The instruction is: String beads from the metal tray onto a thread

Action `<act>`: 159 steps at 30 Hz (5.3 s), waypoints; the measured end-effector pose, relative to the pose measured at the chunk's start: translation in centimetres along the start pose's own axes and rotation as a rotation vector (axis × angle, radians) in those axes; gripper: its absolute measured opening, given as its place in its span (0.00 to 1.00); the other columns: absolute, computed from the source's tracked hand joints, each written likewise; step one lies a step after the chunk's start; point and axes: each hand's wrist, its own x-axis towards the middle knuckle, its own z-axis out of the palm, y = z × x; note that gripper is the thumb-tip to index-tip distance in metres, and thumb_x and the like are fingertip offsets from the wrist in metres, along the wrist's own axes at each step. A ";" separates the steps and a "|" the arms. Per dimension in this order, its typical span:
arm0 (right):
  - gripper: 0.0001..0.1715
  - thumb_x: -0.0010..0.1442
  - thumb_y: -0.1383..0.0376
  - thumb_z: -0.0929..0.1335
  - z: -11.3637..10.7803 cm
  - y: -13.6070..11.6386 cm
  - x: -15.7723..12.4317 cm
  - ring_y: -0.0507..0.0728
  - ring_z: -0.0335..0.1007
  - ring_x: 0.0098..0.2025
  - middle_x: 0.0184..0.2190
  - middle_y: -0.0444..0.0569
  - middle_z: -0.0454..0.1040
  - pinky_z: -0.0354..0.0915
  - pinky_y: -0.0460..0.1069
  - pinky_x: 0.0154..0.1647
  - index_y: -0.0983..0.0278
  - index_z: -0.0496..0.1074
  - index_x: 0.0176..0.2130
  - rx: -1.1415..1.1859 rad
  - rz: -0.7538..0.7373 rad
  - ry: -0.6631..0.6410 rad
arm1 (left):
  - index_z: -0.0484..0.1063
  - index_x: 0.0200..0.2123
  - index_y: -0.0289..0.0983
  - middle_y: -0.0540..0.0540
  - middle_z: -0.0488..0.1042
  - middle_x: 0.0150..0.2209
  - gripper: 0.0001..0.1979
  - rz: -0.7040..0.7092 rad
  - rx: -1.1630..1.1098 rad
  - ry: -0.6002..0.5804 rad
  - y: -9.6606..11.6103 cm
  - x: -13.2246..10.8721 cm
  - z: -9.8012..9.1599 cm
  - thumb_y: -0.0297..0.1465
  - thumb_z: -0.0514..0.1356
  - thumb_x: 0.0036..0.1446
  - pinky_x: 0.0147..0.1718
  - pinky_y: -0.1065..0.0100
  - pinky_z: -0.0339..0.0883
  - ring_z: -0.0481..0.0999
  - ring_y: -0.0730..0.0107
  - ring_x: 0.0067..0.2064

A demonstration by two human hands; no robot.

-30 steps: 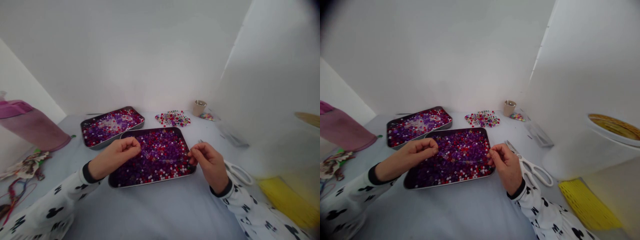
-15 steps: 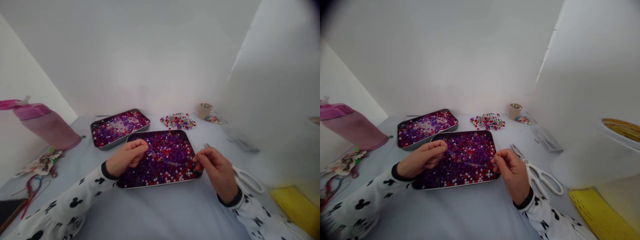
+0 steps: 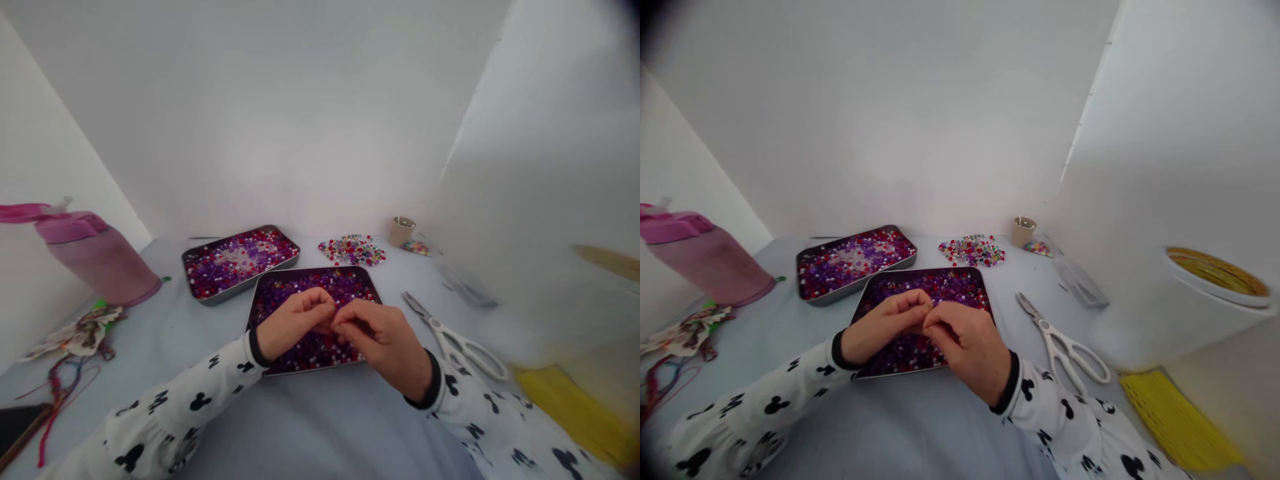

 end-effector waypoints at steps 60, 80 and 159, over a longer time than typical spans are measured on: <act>0.10 0.48 0.60 0.68 3.0 3.5 2.7 0.47 0.63 0.14 0.15 0.38 0.68 0.59 0.41 0.14 0.64 0.65 0.26 0.644 0.528 0.153 | 0.64 0.28 0.33 0.47 0.74 0.29 0.15 -0.153 -0.066 -0.196 -2.0 2.0 -3.4 0.36 0.65 0.46 0.30 0.70 0.64 0.76 0.71 0.31; 0.10 0.51 0.59 0.66 3.0 3.4 2.7 0.47 0.63 0.15 0.18 0.38 0.67 0.56 0.41 0.12 0.63 0.65 0.26 0.555 0.489 0.156 | 0.63 0.26 0.34 0.55 0.62 0.22 0.06 0.197 0.389 -0.025 -2.0 1.7 -2.6 0.30 0.58 0.49 0.25 0.75 0.53 0.58 0.80 0.24; 0.09 0.55 0.61 0.63 3.6 3.8 2.7 0.47 0.61 0.16 0.20 0.39 0.64 0.57 0.42 0.15 0.63 0.62 0.26 0.350 0.428 0.097 | 0.64 0.31 0.37 0.53 0.65 0.26 0.04 0.444 1.219 0.178 -2.4 -0.3 -1.6 0.25 0.51 0.54 0.26 0.73 0.54 0.63 0.75 0.26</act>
